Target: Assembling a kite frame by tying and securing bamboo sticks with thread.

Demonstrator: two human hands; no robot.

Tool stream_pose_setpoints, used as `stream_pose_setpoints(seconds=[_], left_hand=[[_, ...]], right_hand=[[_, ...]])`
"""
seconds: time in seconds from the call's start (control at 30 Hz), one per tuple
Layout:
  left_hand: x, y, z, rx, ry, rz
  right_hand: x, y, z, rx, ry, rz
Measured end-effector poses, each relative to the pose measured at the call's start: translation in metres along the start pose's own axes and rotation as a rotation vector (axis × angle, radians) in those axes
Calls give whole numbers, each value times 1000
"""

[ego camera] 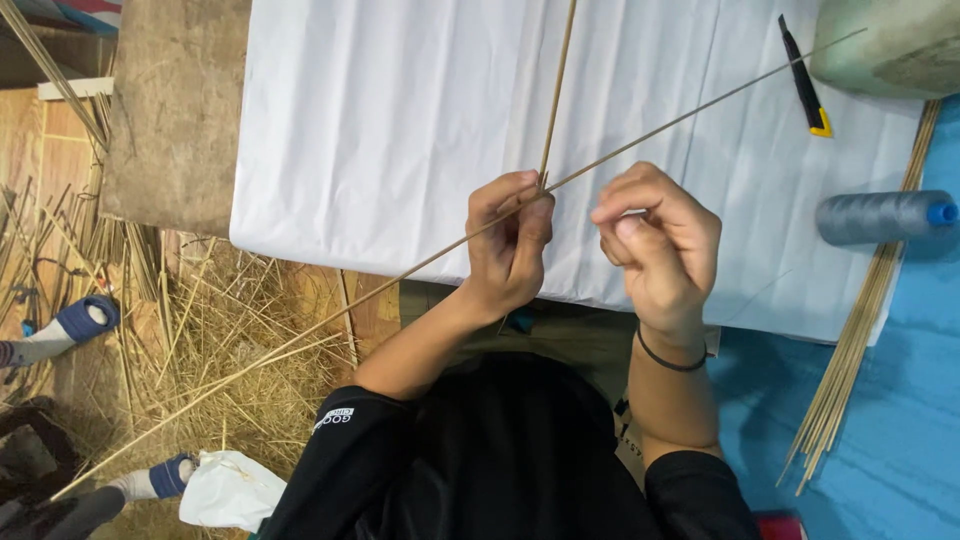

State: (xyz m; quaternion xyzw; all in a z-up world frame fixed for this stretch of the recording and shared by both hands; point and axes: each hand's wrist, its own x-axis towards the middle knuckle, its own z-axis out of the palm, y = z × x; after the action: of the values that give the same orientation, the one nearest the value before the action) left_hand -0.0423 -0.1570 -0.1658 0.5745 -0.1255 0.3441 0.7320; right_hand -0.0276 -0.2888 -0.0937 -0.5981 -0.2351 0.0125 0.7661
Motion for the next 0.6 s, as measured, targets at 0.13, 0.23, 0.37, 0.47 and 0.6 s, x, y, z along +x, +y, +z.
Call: stream_pose_setpoints(seconds=[0.13,0.23,0.37,0.47,0.6], left_hand=[[0,-5,-1,-77,-15,12],[-1,-6,-2,-85,-29,0],[-2,-7,-1,-99,-37,-10],[1,-5,2,-133,-46,-16],[7,2,4,-175,-76,-11]], right_hand=[[3,13,0,161,-6,-33],[3,25,-3,318,15,13],[2,33,0,399,40,21],[8,27,11,302,81,-12],[15,7,25,-197,210,-143]])
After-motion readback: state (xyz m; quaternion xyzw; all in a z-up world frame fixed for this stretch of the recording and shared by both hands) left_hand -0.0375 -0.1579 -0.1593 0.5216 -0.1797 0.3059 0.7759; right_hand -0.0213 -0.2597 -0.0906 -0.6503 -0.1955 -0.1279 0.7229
